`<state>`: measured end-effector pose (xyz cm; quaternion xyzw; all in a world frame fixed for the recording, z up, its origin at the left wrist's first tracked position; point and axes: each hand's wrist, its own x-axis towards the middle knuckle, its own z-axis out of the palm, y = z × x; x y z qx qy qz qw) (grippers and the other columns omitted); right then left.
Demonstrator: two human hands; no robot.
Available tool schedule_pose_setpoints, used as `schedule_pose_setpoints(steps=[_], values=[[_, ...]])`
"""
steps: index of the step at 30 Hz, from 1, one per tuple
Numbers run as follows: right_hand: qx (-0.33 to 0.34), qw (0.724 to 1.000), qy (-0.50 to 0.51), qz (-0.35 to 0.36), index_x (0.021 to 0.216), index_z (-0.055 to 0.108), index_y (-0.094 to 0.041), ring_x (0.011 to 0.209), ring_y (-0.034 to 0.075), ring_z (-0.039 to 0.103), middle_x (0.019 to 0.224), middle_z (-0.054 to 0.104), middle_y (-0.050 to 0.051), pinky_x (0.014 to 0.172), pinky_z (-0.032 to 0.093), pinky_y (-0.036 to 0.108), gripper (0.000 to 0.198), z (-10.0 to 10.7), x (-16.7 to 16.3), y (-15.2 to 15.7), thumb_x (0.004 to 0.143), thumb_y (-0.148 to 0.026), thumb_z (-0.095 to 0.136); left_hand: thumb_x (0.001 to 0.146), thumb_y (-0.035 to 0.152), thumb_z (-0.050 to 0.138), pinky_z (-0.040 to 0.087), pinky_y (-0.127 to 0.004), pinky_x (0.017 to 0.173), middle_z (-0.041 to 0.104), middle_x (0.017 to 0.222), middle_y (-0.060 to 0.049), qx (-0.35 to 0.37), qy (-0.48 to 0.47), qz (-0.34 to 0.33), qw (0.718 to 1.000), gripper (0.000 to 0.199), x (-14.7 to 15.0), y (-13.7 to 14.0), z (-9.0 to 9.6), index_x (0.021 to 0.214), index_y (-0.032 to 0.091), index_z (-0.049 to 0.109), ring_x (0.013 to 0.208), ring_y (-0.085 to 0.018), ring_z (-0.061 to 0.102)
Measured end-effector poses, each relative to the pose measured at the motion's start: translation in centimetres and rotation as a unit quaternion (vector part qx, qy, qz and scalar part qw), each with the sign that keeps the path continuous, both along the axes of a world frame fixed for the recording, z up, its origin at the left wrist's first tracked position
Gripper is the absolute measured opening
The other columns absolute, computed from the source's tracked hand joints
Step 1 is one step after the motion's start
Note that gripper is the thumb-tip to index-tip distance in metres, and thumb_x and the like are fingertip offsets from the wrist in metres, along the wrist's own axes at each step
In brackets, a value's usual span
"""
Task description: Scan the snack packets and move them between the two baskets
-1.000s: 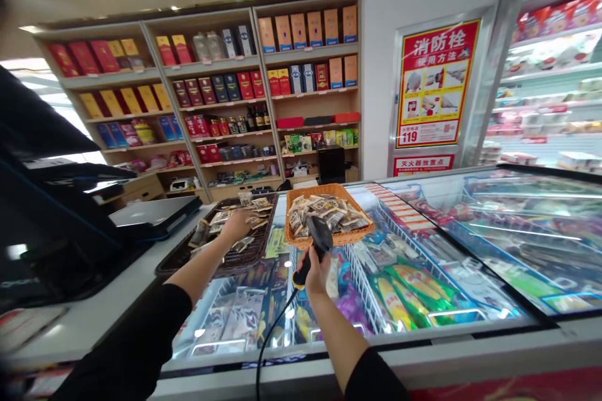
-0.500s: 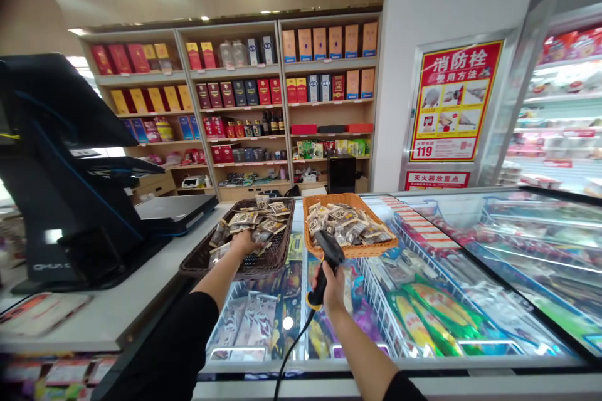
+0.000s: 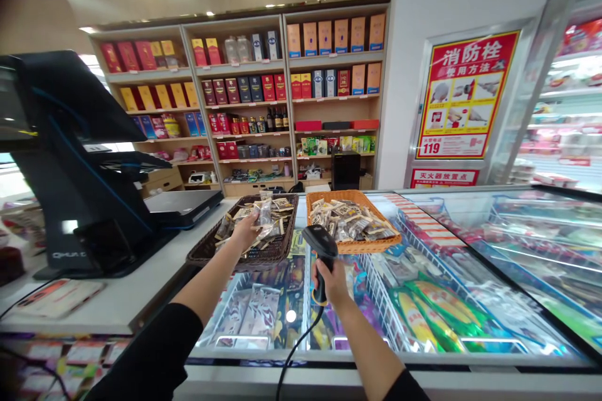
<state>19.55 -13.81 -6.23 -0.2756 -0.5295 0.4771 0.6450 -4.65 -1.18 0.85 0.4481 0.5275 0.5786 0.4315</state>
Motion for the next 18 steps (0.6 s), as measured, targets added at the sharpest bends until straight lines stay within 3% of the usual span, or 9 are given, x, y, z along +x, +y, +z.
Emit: schedule_pose_setpoints(steps=[2,6,13,18], values=[[0.003,0.999,-0.04,-0.002,0.064,0.055,-0.017,0.034,0.01,0.042,0.044,0.049,-0.002,0.036,0.032,0.023,0.036,0.3,0.1,-0.1,0.082,-0.048,0.058,0.072,0.028,0.068,0.051,-0.027,0.07,0.069,0.091,-0.004,-0.023,-0.077,-0.057,0.995,0.023,0.8,-0.4,-0.1,0.092,0.02,0.06,0.078,-0.015,0.065],[0.001,0.994,-0.107,-0.034,0.065,0.056,-0.018,0.033,0.011,0.043,0.043,0.049,-0.003,0.036,0.033,0.023,0.03,0.7,-0.3,-0.5,0.079,-0.044,0.061,0.056,0.019,0.08,0.052,-0.031,0.077,0.071,0.095,-0.008,-0.012,-0.085,-0.153,0.985,0.04,2.3,-1.3,-0.7,0.092,0.017,0.063,0.085,-0.02,0.067],[0.034,0.983,-0.158,-0.083,0.067,0.062,-0.021,0.039,0.015,0.048,0.045,0.053,-0.002,0.039,0.035,0.024,0.02,1.0,-1.1,-0.5,0.074,-0.039,0.066,0.046,0.026,0.086,0.051,-0.029,0.075,0.072,0.094,-0.007,0.032,-0.06,-0.111,0.992,0.051,2.4,-2.0,-0.4,0.093,0.017,0.065,0.088,-0.021,0.067],[0.024,0.977,-0.189,-0.094,0.073,0.063,-0.02,0.042,0.015,0.048,0.049,0.055,-0.001,0.041,0.033,0.024,0.014,1.0,-1.3,-0.4,0.076,-0.034,0.064,0.045,0.039,0.085,0.048,-0.026,0.065,0.071,0.093,-0.007,0.043,-0.005,-0.102,0.994,0.052,2.5,-2.4,-0.1,0.087,0.016,0.064,0.079,-0.018,0.066]])
